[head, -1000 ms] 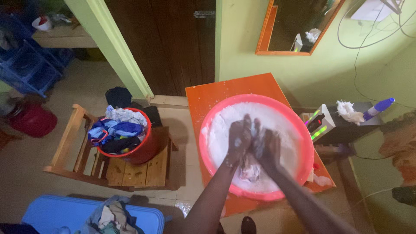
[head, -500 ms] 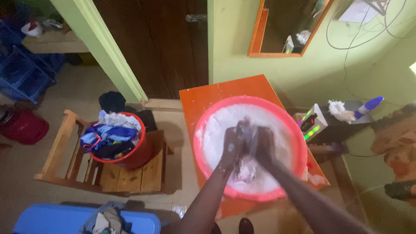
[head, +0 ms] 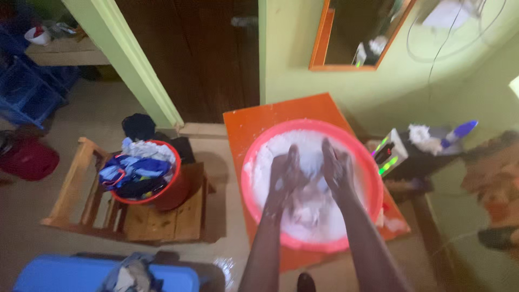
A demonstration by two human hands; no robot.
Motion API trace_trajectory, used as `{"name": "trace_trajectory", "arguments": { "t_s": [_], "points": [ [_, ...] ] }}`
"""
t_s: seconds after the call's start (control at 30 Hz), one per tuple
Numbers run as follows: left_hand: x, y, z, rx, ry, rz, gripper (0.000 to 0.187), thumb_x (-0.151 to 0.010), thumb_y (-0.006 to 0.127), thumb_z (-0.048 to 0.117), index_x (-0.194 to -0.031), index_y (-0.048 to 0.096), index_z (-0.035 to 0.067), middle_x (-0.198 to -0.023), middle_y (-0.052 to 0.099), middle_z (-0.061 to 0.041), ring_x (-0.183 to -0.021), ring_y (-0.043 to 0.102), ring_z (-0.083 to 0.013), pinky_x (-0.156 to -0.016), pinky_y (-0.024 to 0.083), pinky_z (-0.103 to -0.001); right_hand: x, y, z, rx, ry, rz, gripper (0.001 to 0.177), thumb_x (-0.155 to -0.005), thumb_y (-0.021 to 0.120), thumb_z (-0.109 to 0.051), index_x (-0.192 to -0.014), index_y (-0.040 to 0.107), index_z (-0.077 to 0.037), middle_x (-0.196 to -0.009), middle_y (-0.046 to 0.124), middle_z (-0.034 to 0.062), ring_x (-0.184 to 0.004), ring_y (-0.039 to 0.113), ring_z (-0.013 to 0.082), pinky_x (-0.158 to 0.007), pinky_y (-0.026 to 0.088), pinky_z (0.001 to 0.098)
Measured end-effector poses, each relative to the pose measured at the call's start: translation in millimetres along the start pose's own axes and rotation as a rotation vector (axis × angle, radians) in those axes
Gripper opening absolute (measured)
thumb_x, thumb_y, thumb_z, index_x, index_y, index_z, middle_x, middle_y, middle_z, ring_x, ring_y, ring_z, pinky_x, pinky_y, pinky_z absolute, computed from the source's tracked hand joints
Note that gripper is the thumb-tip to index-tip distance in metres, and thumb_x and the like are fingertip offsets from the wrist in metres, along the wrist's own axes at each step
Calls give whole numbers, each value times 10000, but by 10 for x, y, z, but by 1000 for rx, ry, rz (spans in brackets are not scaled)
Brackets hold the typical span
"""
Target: The person hand washes a white garment in a pink basin filled with soapy water. They repeatedly submerge, agitate, and wring the fabric to clean it.
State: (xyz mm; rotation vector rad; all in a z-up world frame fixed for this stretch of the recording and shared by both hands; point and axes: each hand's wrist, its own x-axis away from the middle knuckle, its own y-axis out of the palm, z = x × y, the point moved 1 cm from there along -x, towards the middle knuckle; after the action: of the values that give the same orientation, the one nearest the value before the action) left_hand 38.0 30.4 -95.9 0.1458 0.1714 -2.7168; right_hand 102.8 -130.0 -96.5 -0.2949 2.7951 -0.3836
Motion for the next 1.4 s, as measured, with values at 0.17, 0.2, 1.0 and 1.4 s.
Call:
{"name": "trace_trajectory", "arguments": {
  "t_s": [0.17, 0.2, 1.0, 1.4],
  "points": [
    [78, -189, 42, -101, 86, -19, 627, -1067, 465, 496, -648, 530, 35, -542, 405, -67, -540, 388, -161, -529, 355, -407, 32, -77, -70, 88, 424, 28, 596, -1004, 517, -533, -1129, 688, 24, -997, 701, 110, -938, 603, 201, -860, 464, 377],
    [110, -194, 61, -88, 76, -16, 618, -1066, 476, 493, -651, 534, 38, -549, 411, -63, -552, 394, -155, -533, 364, -400, 51, -87, -97, 69, 378, 13, 595, -1002, 522, -526, -1073, 691, 41, -938, 703, 92, -899, 595, 181, -834, 475, 370],
    [199, -417, 268, 349, -120, -260, 223, -866, 779, 145, -1013, 648, 42, -885, 689, -25, -812, 629, -91, -733, 543, -274, 78, -133, -588, -15, 266, -406, 320, -1006, 639, -297, -1037, 759, -2, -899, 673, 71, -845, 601, 152, -717, 503, 311],
    [186, -432, 348, 595, -319, -274, 188, -880, 632, 11, -1060, 644, 63, -880, 690, -33, -795, 650, -115, -724, 542, -278, 106, -120, -585, -60, 410, -250, 385, -912, 630, -326, -1165, 751, -63, -1290, 628, 133, -1185, 620, 215, -1009, 481, 370]
  ]
}}
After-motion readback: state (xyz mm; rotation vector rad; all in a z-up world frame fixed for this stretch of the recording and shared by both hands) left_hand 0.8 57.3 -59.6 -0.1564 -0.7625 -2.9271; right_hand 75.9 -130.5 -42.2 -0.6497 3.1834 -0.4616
